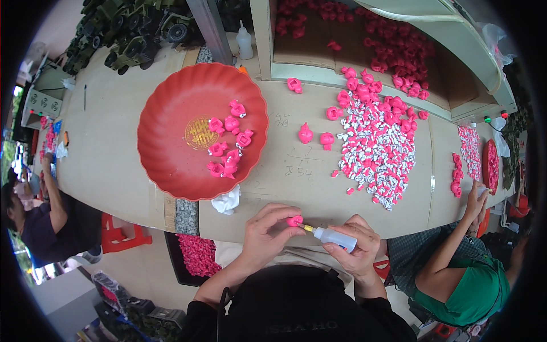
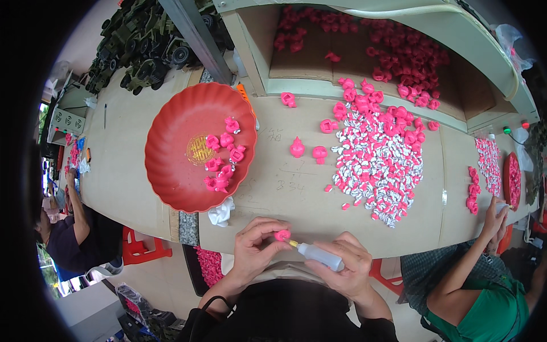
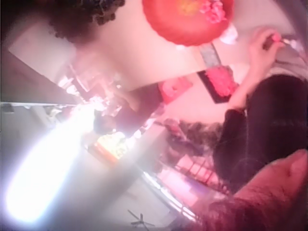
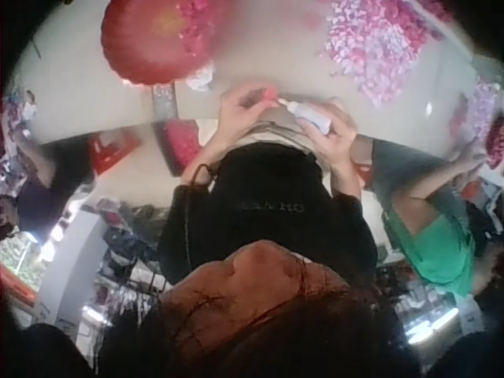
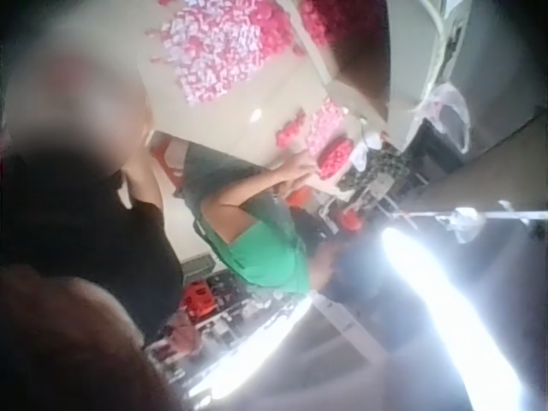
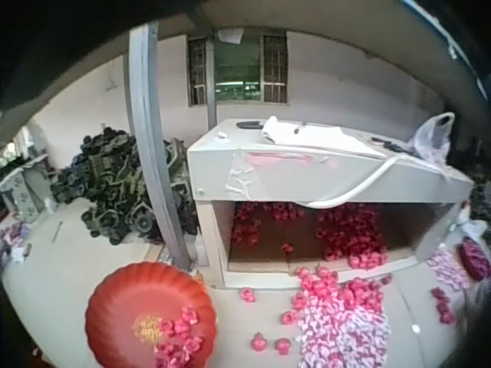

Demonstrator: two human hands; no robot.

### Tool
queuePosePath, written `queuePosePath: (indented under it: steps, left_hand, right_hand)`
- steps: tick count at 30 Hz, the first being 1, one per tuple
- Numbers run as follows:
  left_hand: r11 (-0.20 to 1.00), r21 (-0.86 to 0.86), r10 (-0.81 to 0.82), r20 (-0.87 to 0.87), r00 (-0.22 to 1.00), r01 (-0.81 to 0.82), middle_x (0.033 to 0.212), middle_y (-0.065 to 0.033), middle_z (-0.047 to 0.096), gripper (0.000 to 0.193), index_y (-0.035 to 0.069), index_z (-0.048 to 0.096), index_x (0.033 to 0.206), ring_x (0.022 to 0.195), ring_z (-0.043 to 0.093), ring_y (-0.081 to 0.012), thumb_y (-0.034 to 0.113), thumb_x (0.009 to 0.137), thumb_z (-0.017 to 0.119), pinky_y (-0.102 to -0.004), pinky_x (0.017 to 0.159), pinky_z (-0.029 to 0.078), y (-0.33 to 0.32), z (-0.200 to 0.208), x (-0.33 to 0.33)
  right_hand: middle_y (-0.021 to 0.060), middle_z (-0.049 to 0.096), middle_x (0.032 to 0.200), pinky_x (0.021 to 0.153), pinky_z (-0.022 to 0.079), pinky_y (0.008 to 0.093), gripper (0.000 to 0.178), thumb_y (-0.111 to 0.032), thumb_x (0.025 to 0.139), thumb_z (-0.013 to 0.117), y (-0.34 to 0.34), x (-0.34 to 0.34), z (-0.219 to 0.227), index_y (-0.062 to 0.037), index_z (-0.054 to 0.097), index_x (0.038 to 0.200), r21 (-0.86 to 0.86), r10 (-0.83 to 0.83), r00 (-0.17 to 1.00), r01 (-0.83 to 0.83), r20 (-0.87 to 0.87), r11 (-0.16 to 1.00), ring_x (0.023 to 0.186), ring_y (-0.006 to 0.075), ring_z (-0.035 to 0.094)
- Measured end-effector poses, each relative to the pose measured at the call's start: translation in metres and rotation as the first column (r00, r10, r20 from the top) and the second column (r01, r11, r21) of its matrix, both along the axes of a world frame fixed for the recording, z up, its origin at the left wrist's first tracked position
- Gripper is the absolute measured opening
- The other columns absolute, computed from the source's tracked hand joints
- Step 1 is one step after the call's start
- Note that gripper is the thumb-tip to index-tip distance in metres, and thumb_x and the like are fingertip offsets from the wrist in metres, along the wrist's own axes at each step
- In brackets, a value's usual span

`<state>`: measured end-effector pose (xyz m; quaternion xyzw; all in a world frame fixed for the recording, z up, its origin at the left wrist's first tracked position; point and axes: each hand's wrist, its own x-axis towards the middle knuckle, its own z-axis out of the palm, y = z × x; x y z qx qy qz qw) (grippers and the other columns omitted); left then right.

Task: The person applies adhesive to join small pink plastic toy components by hand, using a glue bottle.

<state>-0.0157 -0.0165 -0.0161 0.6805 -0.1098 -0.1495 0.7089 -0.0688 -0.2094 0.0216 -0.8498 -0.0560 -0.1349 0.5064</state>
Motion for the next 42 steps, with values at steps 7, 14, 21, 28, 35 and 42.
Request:
queuePosePath:
  steps: [7,14,21,28,35,42]
  left_hand:
    - [0.987,0.158,0.008,0.208,0.978,-0.041,0.104,-0.0115,0.060,0.033,0.003,0.066,0.100,0.097,0.062,-0.0195,-0.007,0.069,0.075,-0.0271,0.081,0.054,0.000,0.001,0.001]
    - [0.985,0.147,0.059,0.220,0.974,-0.093,0.103,-0.0112,0.063,0.031,0.004,0.067,0.097,0.090,0.065,-0.0194,-0.002,0.069,0.076,-0.0292,0.076,0.055,0.000,-0.002,0.000]
    - [0.994,0.086,0.055,0.144,0.988,-0.068,0.103,-0.0116,0.063,0.031,0.005,0.066,0.097,0.092,0.064,-0.0202,-0.001,0.068,0.077,-0.0295,0.077,0.055,0.000,-0.002,-0.001]
    - [0.991,0.110,0.051,0.187,0.981,-0.072,0.102,-0.0108,0.063,0.030,0.005,0.067,0.096,0.095,0.064,-0.0206,-0.003,0.069,0.076,-0.0303,0.078,0.055,-0.001,-0.002,0.000]
    - [0.983,0.164,0.039,0.235,0.971,-0.080,0.101,-0.0098,0.061,0.028,0.003,0.067,0.094,0.101,0.062,-0.0235,-0.007,0.069,0.074,-0.0298,0.080,0.055,-0.001,-0.001,0.000]
    - [0.992,0.125,0.013,0.148,0.989,-0.032,0.103,-0.0110,0.059,0.030,0.000,0.064,0.098,0.100,0.062,-0.0222,-0.011,0.071,0.072,-0.0297,0.083,0.055,0.002,-0.002,-0.002]
  right_hand:
    - [0.0068,0.065,0.068,0.050,0.040,0.0265,0.035,-0.007,0.060,0.082,0.000,0.000,0.003,-0.0015,0.068,0.092,-0.012,-0.002,1.000,0.002,-0.013,1.000,0.057,0.0168,0.051]
    - [0.0069,0.065,0.069,0.052,0.041,0.0266,0.033,-0.008,0.062,0.082,0.000,-0.001,0.002,-0.0015,0.068,0.092,0.018,-0.027,0.999,0.028,-0.045,0.999,0.058,0.0163,0.051]
    - [0.0066,0.065,0.068,0.051,0.040,0.0265,0.032,-0.007,0.063,0.081,-0.001,-0.001,0.001,-0.0004,0.068,0.091,0.013,-0.037,0.999,0.038,-0.036,0.999,0.058,0.0160,0.050]
    - [0.0068,0.064,0.068,0.051,0.039,0.0264,0.033,-0.007,0.062,0.081,-0.002,-0.003,0.001,-0.0001,0.068,0.092,0.047,-0.018,0.999,0.020,-0.049,0.999,0.057,0.0160,0.049]
    - [0.0053,0.062,0.065,0.053,0.039,0.0258,0.034,-0.006,0.061,0.081,-0.003,-0.003,0.002,0.0002,0.069,0.092,0.090,-0.026,0.996,0.034,-0.086,0.995,0.061,0.0144,0.050]
    - [0.0112,0.062,0.098,0.074,0.046,0.0288,0.037,0.007,0.070,0.071,-0.006,-0.001,-0.016,0.0027,0.061,0.106,0.422,-0.065,0.956,0.187,-0.286,0.887,0.083,0.0201,0.059]
